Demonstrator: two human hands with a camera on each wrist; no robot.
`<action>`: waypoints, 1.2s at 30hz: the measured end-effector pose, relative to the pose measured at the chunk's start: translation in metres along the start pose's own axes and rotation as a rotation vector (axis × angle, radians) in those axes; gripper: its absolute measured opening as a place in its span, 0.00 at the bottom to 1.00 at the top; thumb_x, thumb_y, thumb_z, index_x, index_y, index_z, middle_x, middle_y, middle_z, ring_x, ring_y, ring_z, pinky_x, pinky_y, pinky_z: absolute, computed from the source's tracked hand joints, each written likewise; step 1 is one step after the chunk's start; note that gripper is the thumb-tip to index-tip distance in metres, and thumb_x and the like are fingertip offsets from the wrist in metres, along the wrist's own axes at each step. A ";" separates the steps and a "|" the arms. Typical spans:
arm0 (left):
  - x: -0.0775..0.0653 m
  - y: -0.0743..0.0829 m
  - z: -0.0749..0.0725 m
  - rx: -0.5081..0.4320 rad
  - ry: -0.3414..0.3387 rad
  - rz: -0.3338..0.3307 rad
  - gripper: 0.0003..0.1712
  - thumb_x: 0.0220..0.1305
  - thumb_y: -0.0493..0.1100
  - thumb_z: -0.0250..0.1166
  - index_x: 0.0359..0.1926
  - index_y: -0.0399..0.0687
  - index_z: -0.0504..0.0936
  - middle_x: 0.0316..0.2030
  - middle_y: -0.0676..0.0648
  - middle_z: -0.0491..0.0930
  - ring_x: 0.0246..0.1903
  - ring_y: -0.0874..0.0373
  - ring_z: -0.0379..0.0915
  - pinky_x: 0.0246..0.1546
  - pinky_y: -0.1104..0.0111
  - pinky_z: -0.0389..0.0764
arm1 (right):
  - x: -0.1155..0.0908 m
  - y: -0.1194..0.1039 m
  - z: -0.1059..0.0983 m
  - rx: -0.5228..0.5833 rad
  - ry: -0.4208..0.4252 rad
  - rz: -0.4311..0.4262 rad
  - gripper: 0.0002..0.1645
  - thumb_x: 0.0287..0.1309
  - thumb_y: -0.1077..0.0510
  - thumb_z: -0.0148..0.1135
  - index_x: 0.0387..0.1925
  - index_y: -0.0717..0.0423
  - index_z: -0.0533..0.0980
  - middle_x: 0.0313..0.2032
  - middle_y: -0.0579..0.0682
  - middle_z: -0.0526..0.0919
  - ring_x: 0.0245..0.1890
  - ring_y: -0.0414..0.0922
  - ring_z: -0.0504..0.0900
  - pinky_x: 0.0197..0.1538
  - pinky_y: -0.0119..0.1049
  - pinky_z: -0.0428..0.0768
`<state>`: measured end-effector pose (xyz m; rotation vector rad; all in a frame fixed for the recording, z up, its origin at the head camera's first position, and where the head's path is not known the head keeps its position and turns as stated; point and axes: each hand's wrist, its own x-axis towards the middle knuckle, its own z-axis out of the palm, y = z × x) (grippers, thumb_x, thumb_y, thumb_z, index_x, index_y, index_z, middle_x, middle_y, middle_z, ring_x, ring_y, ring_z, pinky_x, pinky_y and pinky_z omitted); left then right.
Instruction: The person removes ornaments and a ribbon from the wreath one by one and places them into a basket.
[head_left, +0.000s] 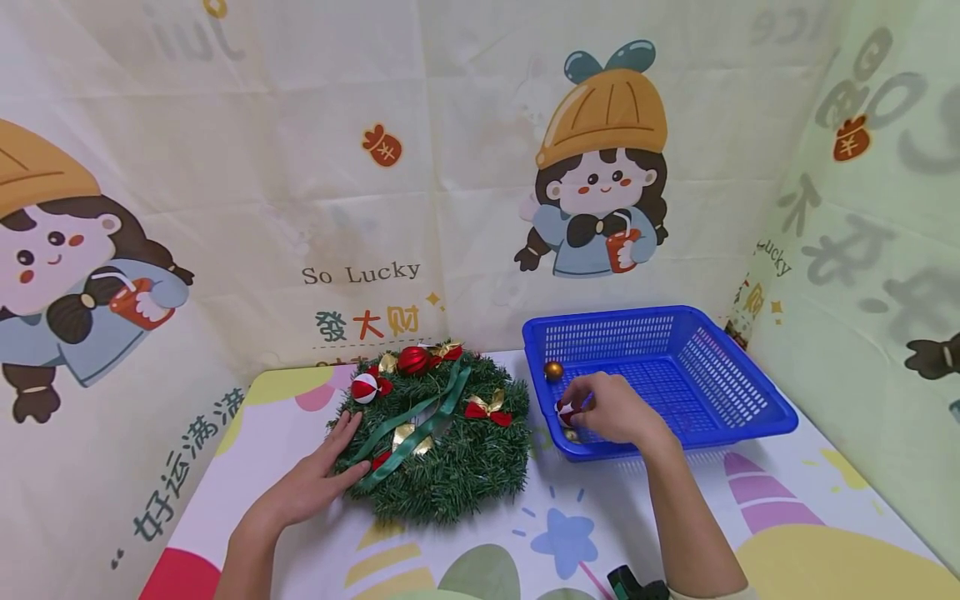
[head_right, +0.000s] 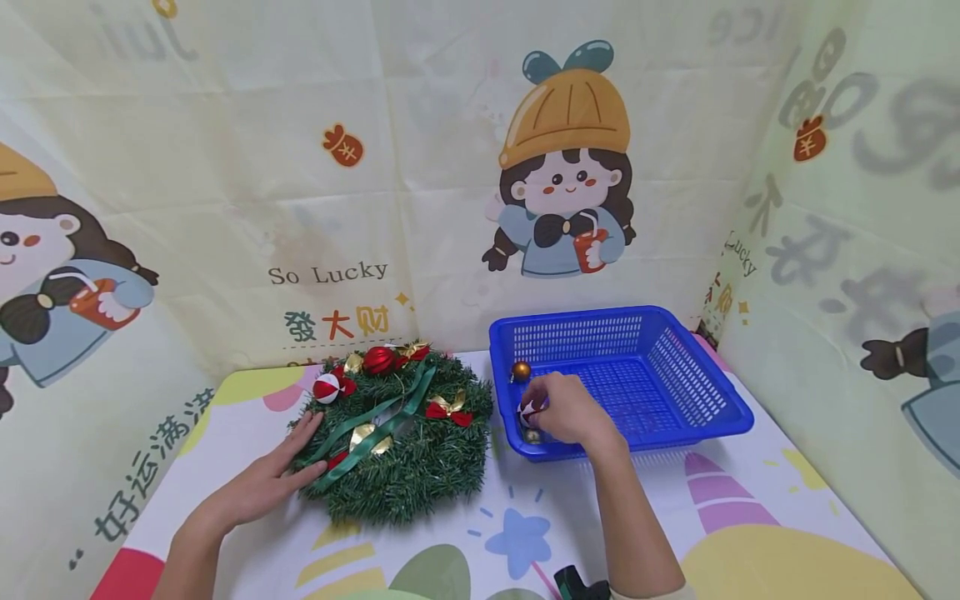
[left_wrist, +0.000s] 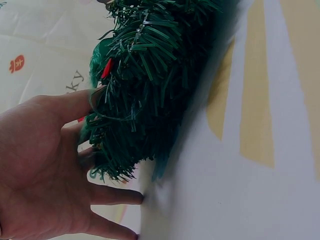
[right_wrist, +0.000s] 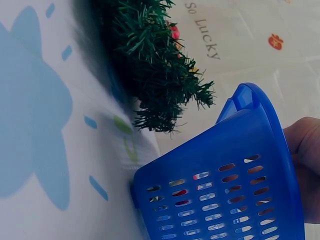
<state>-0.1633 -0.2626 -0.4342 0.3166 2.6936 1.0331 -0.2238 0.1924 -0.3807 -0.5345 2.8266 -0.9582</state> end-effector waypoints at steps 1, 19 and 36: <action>0.000 0.000 0.000 -0.001 0.002 0.000 0.51 0.76 0.60 0.60 0.85 0.51 0.43 0.84 0.36 0.33 0.80 0.27 0.31 0.72 0.27 0.51 | 0.000 0.000 0.000 0.009 0.013 0.005 0.08 0.61 0.68 0.70 0.41 0.58 0.86 0.36 0.48 0.87 0.38 0.47 0.86 0.45 0.45 0.86; 0.000 0.001 -0.001 -0.002 0.004 0.001 0.51 0.76 0.61 0.59 0.85 0.52 0.42 0.84 0.37 0.33 0.80 0.27 0.31 0.72 0.27 0.50 | 0.004 -0.011 0.002 0.100 0.298 0.056 0.19 0.68 0.61 0.67 0.59 0.54 0.81 0.58 0.60 0.84 0.55 0.61 0.86 0.52 0.53 0.87; -0.002 0.004 -0.001 -0.005 0.002 -0.001 0.51 0.76 0.60 0.60 0.85 0.50 0.43 0.84 0.37 0.33 0.80 0.27 0.31 0.72 0.28 0.50 | 0.010 -0.017 0.012 0.200 0.377 0.014 0.23 0.68 0.60 0.68 0.63 0.52 0.79 0.57 0.58 0.85 0.57 0.60 0.85 0.58 0.55 0.84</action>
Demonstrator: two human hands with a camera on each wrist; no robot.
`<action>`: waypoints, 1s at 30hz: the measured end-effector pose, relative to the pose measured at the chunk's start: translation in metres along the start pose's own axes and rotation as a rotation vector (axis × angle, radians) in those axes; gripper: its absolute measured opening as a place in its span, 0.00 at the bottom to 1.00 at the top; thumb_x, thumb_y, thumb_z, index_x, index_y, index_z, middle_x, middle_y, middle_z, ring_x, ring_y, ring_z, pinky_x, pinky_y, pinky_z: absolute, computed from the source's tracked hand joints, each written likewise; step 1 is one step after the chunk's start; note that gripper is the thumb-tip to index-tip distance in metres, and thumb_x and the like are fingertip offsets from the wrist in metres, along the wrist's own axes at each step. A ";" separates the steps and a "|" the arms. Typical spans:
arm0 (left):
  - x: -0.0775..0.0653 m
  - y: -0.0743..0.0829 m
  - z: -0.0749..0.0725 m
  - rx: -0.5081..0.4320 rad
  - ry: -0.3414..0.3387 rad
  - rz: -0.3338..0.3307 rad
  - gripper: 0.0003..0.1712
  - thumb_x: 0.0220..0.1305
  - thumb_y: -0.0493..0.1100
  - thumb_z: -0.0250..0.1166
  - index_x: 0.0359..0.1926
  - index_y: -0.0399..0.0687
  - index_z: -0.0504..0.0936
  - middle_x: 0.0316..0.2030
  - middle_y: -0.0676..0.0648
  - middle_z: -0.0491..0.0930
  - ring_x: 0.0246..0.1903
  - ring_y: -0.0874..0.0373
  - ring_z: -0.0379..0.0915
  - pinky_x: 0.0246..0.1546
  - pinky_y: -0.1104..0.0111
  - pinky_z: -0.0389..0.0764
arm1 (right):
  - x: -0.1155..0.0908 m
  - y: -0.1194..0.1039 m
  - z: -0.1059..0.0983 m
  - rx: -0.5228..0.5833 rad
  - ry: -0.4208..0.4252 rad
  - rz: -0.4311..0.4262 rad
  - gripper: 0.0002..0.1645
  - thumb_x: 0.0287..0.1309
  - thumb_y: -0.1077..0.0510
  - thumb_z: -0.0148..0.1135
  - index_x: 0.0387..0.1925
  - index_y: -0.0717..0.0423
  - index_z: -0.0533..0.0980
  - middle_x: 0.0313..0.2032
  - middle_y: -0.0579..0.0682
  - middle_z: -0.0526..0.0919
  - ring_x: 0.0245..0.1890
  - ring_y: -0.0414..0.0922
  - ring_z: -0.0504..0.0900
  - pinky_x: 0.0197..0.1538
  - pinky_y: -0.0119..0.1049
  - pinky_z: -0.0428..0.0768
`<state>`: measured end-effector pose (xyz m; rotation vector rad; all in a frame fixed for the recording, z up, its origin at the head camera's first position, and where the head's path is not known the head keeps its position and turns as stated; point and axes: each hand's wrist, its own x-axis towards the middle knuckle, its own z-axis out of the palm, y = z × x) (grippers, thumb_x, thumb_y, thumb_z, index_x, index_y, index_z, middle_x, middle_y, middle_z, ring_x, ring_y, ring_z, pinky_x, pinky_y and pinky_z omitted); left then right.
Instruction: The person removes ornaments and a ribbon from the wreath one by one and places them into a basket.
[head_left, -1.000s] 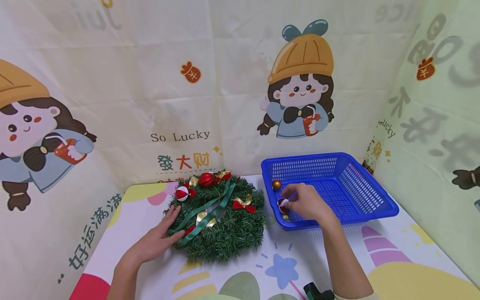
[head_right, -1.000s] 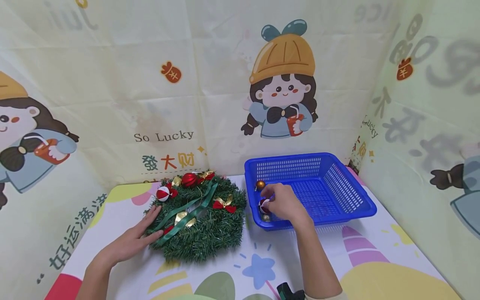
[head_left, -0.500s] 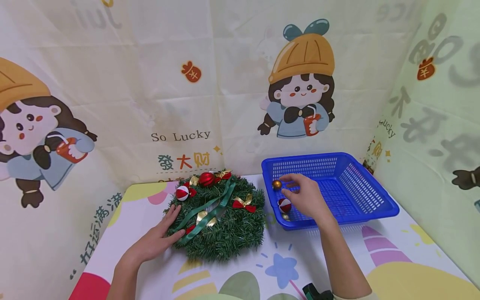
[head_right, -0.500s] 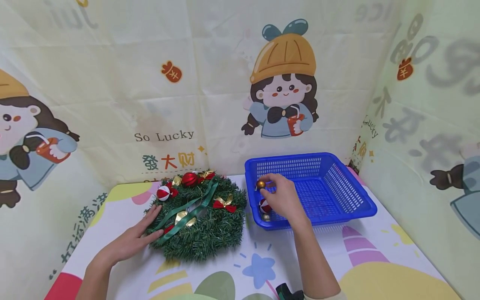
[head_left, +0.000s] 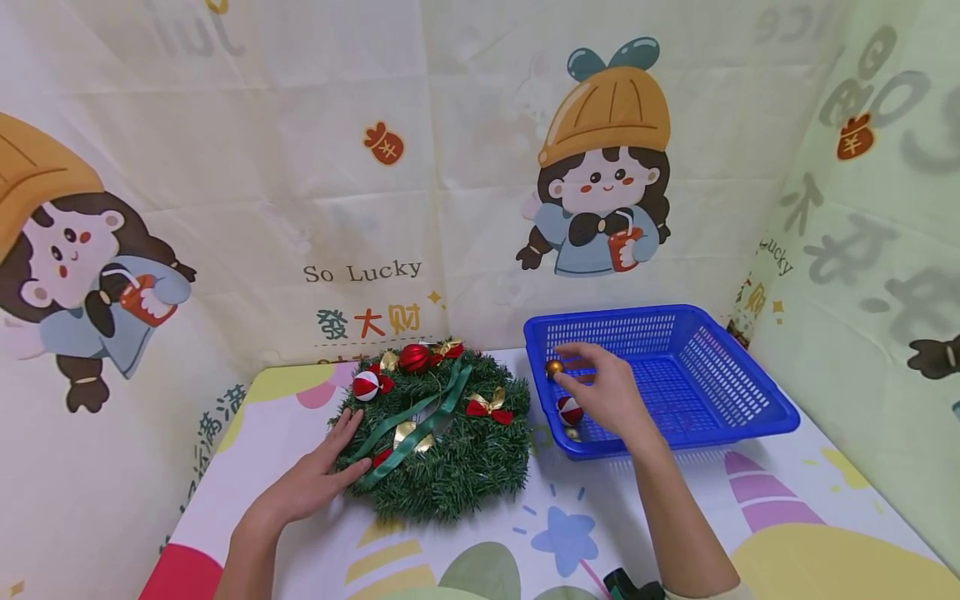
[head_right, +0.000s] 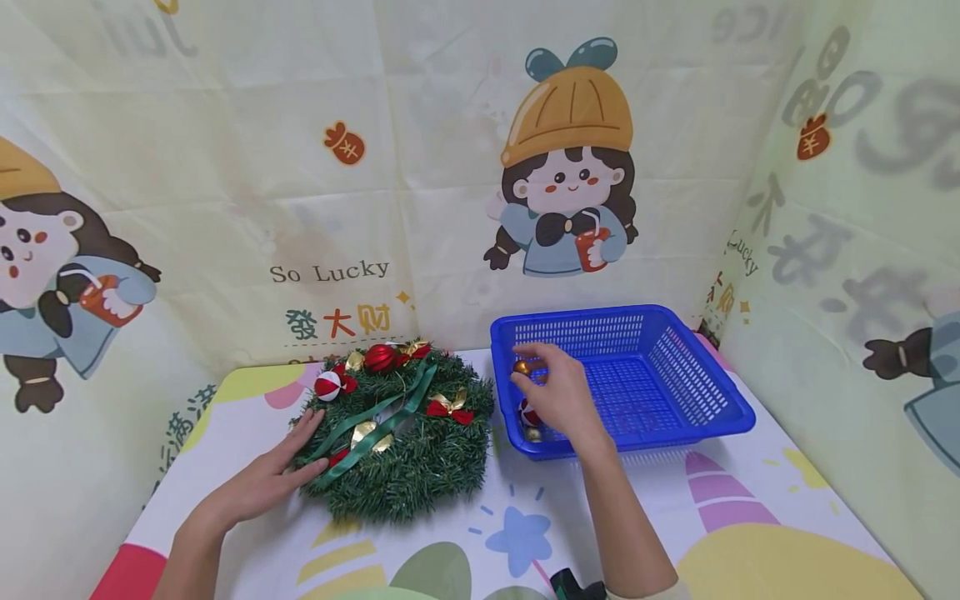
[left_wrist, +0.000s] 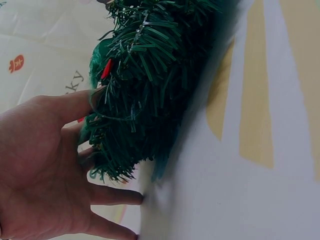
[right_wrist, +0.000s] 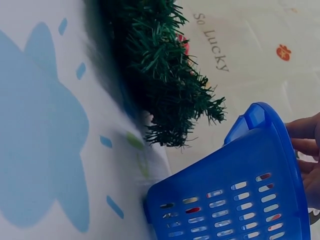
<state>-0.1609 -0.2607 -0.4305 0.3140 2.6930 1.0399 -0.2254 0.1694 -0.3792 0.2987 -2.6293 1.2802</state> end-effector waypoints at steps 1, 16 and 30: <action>0.000 0.000 0.000 -0.001 -0.001 -0.001 0.51 0.76 0.60 0.60 0.85 0.50 0.43 0.84 0.37 0.33 0.80 0.27 0.31 0.72 0.27 0.50 | 0.000 0.000 0.001 0.004 0.001 -0.003 0.23 0.68 0.59 0.69 0.63 0.52 0.79 0.56 0.57 0.85 0.57 0.59 0.85 0.58 0.54 0.85; 0.001 0.000 0.000 0.006 -0.004 -0.005 0.51 0.76 0.61 0.59 0.85 0.51 0.43 0.84 0.37 0.33 0.80 0.28 0.31 0.71 0.27 0.51 | 0.000 -0.011 0.017 0.107 0.011 -0.123 0.24 0.66 0.60 0.71 0.62 0.53 0.80 0.59 0.60 0.85 0.55 0.58 0.86 0.58 0.56 0.84; 0.002 -0.001 -0.001 -0.003 -0.008 -0.001 0.51 0.76 0.61 0.59 0.85 0.51 0.42 0.84 0.37 0.32 0.80 0.27 0.31 0.71 0.27 0.51 | 0.000 -0.018 0.042 0.174 -0.028 -0.201 0.24 0.65 0.61 0.71 0.61 0.55 0.80 0.57 0.56 0.85 0.55 0.56 0.86 0.58 0.54 0.85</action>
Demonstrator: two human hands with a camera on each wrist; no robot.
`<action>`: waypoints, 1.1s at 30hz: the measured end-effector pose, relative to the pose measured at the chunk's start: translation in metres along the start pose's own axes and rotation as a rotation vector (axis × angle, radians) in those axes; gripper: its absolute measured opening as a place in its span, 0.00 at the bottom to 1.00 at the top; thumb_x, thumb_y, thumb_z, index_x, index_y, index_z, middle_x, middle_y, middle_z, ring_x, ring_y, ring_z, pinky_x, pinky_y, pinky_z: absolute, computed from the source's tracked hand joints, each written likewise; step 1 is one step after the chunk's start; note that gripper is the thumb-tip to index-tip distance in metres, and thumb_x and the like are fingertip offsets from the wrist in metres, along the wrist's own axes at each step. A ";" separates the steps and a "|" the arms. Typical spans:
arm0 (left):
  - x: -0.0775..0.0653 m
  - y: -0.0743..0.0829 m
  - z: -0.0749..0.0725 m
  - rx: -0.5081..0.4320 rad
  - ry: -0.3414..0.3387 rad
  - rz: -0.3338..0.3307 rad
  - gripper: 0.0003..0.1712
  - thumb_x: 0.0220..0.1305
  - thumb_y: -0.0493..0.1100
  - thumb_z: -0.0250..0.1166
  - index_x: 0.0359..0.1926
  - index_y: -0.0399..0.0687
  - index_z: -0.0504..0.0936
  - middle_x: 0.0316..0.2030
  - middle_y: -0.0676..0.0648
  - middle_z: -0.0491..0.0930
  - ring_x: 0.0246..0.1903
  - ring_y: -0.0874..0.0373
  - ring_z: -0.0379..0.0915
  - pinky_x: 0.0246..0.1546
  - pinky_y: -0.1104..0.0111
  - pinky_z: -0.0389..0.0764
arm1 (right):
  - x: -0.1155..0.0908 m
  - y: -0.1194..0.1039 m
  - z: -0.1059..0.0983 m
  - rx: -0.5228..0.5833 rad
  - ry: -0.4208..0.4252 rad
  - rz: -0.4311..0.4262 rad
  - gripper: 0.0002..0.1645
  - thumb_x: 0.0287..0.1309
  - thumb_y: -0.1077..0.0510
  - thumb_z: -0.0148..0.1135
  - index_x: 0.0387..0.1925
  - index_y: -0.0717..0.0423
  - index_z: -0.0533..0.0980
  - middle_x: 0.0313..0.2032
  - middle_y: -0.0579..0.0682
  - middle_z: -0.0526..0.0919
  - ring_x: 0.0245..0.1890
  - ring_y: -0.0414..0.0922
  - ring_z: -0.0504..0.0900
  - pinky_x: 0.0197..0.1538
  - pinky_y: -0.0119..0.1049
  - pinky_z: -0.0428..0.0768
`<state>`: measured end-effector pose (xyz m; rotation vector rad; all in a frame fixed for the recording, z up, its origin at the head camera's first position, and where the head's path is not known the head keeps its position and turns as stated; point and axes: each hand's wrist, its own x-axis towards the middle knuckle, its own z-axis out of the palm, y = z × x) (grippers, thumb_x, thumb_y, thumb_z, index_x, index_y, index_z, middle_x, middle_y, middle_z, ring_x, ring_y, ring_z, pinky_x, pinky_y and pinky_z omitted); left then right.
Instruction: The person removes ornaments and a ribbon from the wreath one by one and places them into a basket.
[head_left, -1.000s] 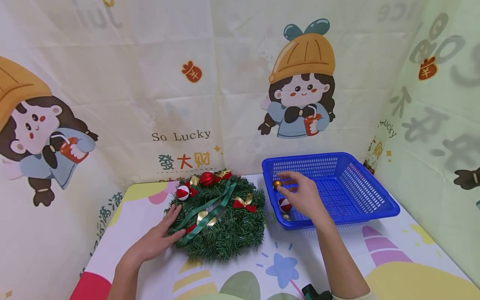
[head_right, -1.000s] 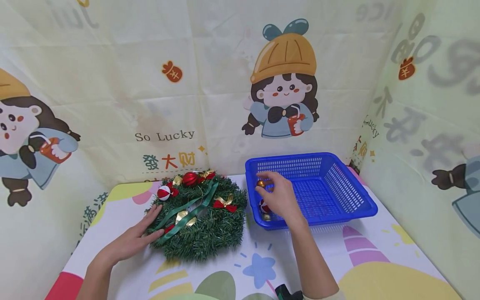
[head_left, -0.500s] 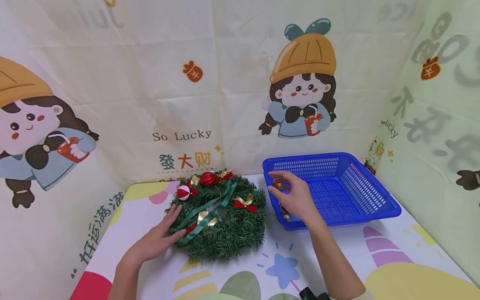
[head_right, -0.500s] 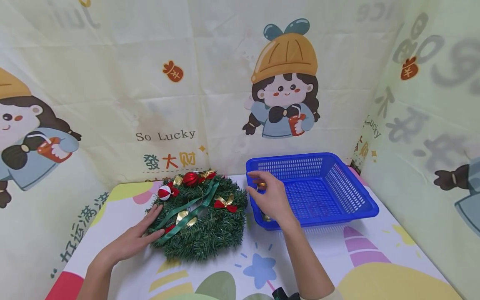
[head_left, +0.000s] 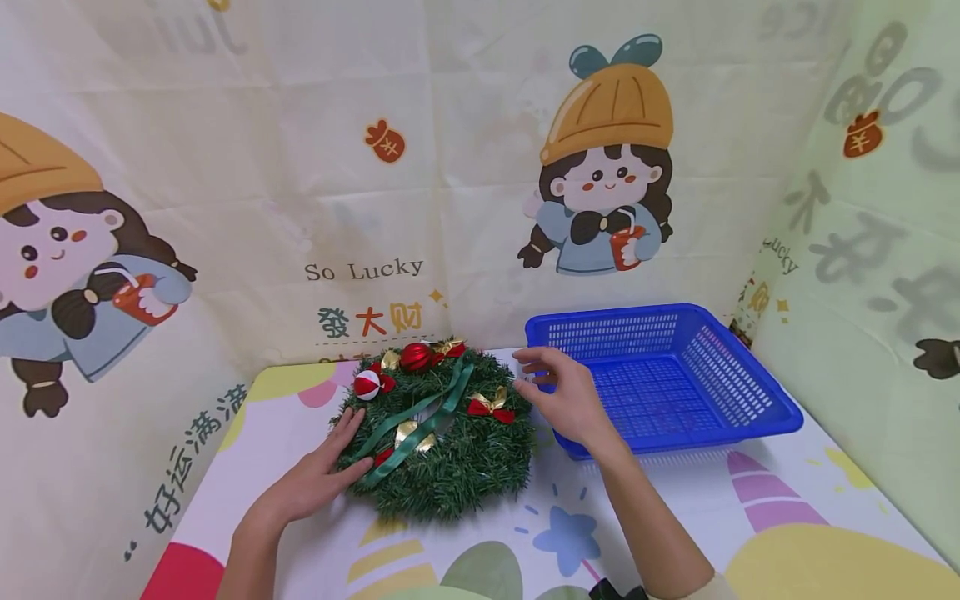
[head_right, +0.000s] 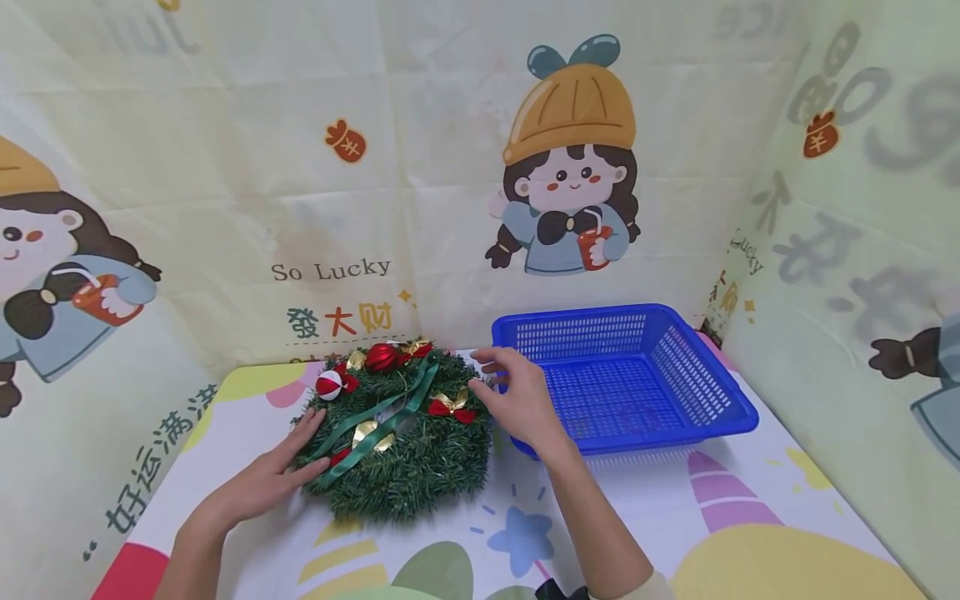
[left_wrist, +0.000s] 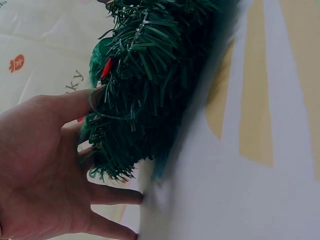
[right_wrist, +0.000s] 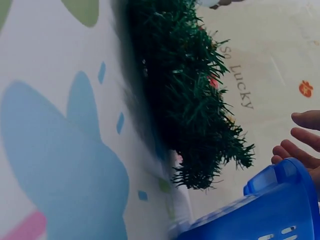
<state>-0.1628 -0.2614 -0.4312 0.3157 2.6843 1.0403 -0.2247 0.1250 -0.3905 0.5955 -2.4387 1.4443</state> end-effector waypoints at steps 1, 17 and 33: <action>0.000 0.000 0.000 0.000 0.000 0.001 0.51 0.76 0.61 0.59 0.85 0.51 0.42 0.84 0.37 0.32 0.80 0.27 0.31 0.71 0.27 0.51 | 0.000 0.000 0.001 0.003 -0.006 0.001 0.24 0.65 0.61 0.71 0.62 0.55 0.80 0.57 0.56 0.85 0.55 0.56 0.86 0.58 0.54 0.85; 0.001 -0.002 0.000 0.003 0.010 0.005 0.51 0.76 0.62 0.59 0.85 0.50 0.43 0.84 0.38 0.32 0.80 0.28 0.32 0.72 0.28 0.51 | 0.017 -0.010 0.024 0.062 -0.099 0.033 0.24 0.66 0.60 0.70 0.63 0.55 0.80 0.60 0.58 0.83 0.57 0.57 0.84 0.60 0.52 0.83; 0.002 -0.005 0.001 -0.009 0.018 0.015 0.50 0.77 0.62 0.58 0.85 0.51 0.42 0.84 0.39 0.32 0.81 0.29 0.31 0.73 0.29 0.48 | 0.043 -0.012 0.050 0.045 -0.182 0.065 0.24 0.66 0.60 0.71 0.62 0.53 0.80 0.56 0.59 0.85 0.53 0.52 0.87 0.56 0.45 0.86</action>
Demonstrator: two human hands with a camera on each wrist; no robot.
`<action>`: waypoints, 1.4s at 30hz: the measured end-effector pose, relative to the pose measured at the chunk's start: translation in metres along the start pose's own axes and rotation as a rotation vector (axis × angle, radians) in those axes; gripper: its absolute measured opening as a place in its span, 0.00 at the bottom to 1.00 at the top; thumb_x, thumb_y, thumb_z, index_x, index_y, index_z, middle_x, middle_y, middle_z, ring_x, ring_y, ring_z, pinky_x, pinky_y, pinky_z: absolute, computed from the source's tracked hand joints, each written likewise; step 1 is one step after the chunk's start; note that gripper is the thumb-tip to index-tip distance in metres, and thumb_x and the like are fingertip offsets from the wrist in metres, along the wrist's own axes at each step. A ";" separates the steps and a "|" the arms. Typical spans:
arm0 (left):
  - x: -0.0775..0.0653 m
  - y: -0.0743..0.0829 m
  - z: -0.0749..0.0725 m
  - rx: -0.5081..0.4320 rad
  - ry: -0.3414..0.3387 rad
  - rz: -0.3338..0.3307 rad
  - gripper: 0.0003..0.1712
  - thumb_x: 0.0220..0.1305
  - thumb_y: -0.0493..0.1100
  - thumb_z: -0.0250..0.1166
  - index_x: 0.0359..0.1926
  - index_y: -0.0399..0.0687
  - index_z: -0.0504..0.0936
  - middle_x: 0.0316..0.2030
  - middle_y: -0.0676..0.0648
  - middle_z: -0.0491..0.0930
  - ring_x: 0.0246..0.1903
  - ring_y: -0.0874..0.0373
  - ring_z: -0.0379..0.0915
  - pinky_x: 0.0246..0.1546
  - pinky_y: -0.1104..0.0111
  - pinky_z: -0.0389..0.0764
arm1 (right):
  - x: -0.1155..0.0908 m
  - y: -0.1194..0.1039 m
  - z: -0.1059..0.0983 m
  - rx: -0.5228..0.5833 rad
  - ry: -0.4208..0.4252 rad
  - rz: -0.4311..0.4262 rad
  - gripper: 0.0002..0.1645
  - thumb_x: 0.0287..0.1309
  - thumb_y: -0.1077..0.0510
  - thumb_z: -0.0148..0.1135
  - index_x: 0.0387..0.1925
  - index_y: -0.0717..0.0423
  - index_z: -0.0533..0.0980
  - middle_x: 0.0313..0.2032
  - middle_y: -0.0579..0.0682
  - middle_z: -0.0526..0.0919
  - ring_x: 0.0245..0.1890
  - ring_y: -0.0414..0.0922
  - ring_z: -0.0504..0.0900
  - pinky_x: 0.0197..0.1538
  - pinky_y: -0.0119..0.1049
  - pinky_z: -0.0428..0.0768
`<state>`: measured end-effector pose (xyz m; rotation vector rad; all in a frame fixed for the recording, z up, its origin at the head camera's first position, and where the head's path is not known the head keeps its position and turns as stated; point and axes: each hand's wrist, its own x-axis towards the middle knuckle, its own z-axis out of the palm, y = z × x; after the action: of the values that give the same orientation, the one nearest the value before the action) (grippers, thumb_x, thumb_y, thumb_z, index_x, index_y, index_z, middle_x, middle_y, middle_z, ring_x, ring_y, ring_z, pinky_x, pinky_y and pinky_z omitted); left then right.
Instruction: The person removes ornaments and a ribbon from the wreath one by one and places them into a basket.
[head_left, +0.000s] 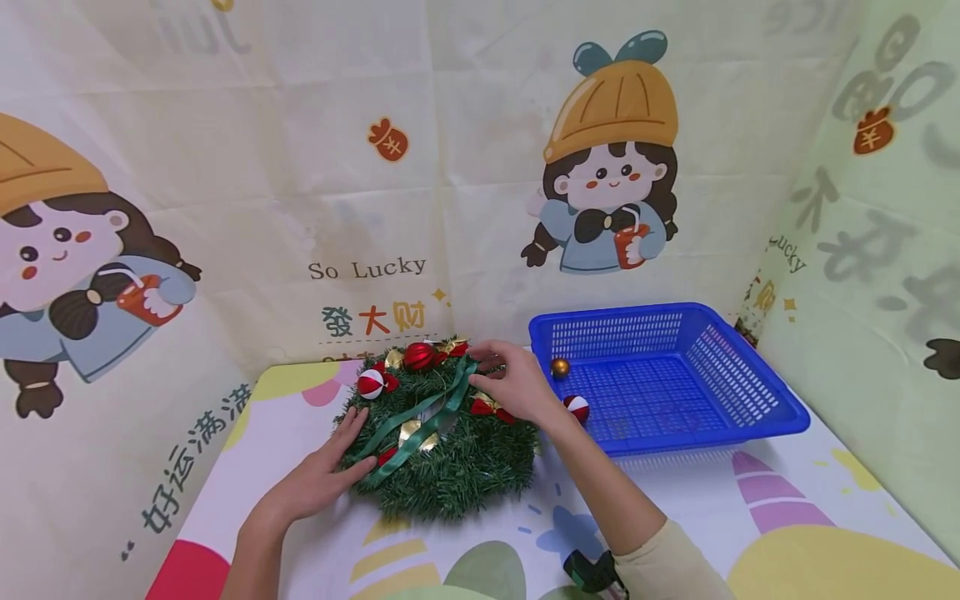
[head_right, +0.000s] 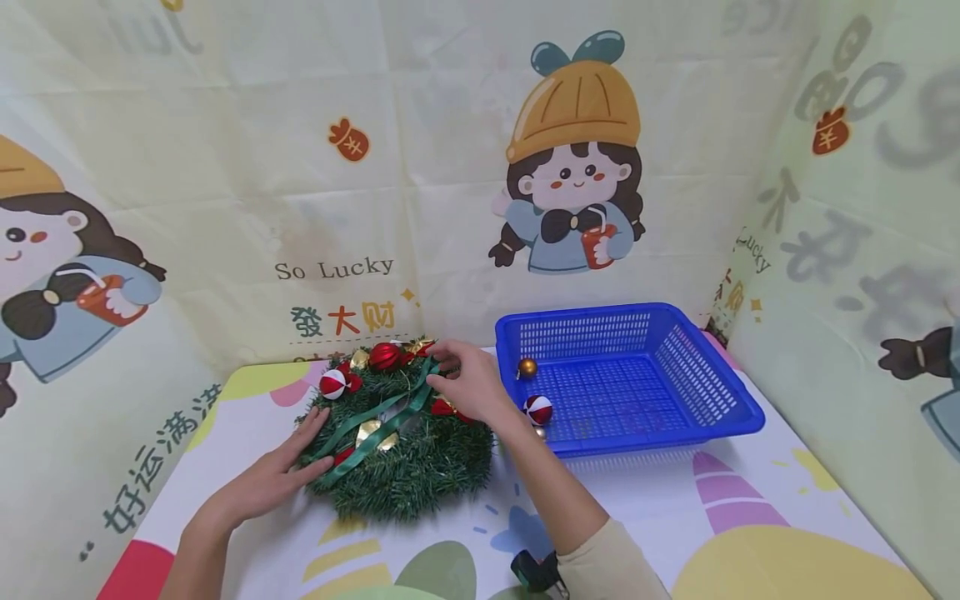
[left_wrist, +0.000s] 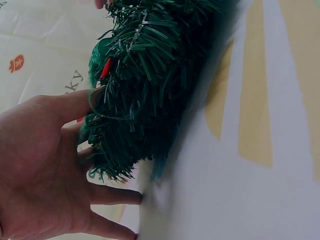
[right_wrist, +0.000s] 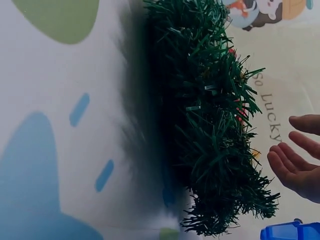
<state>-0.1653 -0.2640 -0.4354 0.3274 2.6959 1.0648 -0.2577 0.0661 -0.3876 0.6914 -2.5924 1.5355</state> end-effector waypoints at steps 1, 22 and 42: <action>0.000 0.000 0.000 0.002 0.000 -0.001 0.50 0.77 0.62 0.57 0.85 0.51 0.42 0.84 0.39 0.32 0.81 0.30 0.31 0.73 0.29 0.48 | 0.001 0.000 0.001 0.002 -0.003 0.004 0.24 0.66 0.60 0.71 0.62 0.54 0.80 0.57 0.59 0.85 0.53 0.52 0.87 0.56 0.46 0.86; 0.001 0.000 0.001 0.021 -0.003 -0.009 0.50 0.76 0.62 0.59 0.85 0.51 0.43 0.84 0.37 0.34 0.81 0.29 0.32 0.73 0.30 0.51 | 0.035 -0.003 0.021 0.023 -0.123 0.060 0.24 0.67 0.60 0.69 0.64 0.54 0.79 0.62 0.60 0.82 0.59 0.59 0.82 0.55 0.49 0.84; -0.001 0.003 0.000 0.011 -0.006 -0.014 0.50 0.77 0.61 0.58 0.85 0.51 0.42 0.84 0.39 0.33 0.81 0.30 0.31 0.73 0.29 0.49 | 0.053 -0.005 0.040 0.013 -0.190 0.121 0.27 0.69 0.61 0.67 0.67 0.54 0.76 0.66 0.57 0.79 0.64 0.61 0.79 0.58 0.54 0.82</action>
<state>-0.1640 -0.2620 -0.4336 0.3123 2.6955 1.0438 -0.2966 0.0120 -0.3898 0.7279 -2.8126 1.5938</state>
